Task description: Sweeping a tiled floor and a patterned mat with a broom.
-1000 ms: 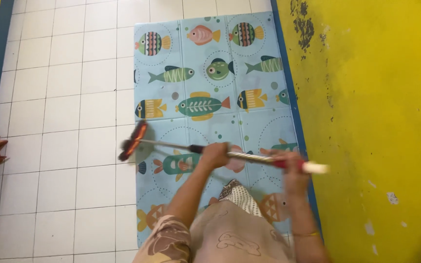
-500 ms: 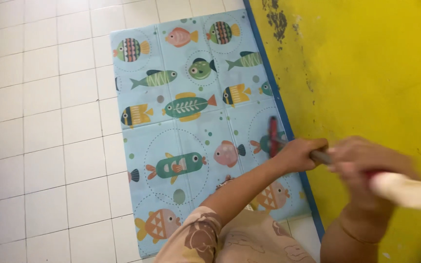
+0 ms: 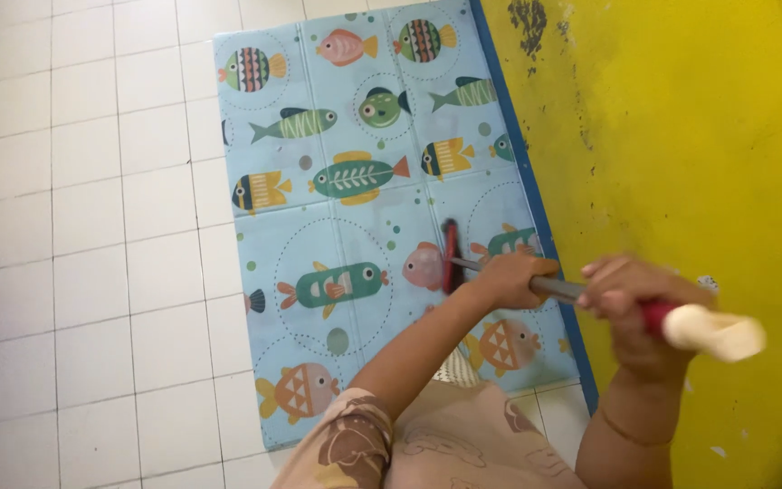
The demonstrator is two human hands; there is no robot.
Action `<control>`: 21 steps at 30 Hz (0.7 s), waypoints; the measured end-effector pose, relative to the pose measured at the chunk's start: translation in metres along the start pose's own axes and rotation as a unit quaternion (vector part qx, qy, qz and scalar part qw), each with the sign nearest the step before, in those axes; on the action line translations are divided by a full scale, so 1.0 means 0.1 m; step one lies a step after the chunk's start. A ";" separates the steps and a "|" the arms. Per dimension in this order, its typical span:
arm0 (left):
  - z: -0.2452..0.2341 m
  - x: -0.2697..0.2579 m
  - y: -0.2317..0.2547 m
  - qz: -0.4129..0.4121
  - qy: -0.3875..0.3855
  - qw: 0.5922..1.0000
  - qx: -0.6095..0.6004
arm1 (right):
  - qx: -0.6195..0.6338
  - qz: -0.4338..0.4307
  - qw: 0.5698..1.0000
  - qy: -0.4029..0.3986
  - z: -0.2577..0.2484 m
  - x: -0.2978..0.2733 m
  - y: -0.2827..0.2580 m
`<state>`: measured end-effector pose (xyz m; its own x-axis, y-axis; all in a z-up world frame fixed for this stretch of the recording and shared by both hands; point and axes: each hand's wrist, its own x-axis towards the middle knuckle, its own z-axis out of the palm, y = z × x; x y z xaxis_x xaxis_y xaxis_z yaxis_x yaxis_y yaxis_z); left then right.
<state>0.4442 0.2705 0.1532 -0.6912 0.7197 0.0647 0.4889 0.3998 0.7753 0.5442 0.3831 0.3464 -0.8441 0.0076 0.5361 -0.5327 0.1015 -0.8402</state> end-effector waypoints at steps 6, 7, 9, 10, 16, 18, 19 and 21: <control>-0.35 -0.38 0.03 -0.062 0.017 0.995 0.072 | 0.107 -0.005 0.993 0.049 0.04 -0.06 0.22; -0.39 -0.48 -0.01 -0.085 0.014 0.993 0.075 | 0.128 0.003 0.990 0.055 0.08 -0.10 0.27; -0.34 -0.70 -0.28 -0.102 0.016 0.992 0.071 | 0.143 0.022 0.988 0.052 0.21 -0.23 0.40; -0.32 -0.81 -0.41 -0.113 0.017 0.991 0.068 | 0.154 0.039 0.986 0.052 0.28 -0.30 0.46; -0.42 -1.46 -0.97 -0.210 -0.046 0.966 0.142 | 0.189 0.123 0.973 0.044 0.71 -0.85 0.87; -0.32 -1.70 -1.34 -0.211 -0.051 0.961 0.173 | 0.200 0.162 0.965 0.055 0.86 -1.09 1.02; -0.27 -1.83 -1.52 -0.212 -0.054 0.954 0.203 | 0.210 0.199 0.955 0.064 0.94 -1.20 1.09; -0.13 -2.13 -1.79 -0.236 -0.070 0.946 0.211 | 0.198 0.232 0.952 0.026 1.07 -1.38 1.07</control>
<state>0.4970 0.0383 0.0086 -0.8230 0.4603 -0.3328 0.3318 0.8652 0.3761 0.5969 0.2868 0.1735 -0.9955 0.0106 0.0945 -0.0931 -0.3073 -0.9470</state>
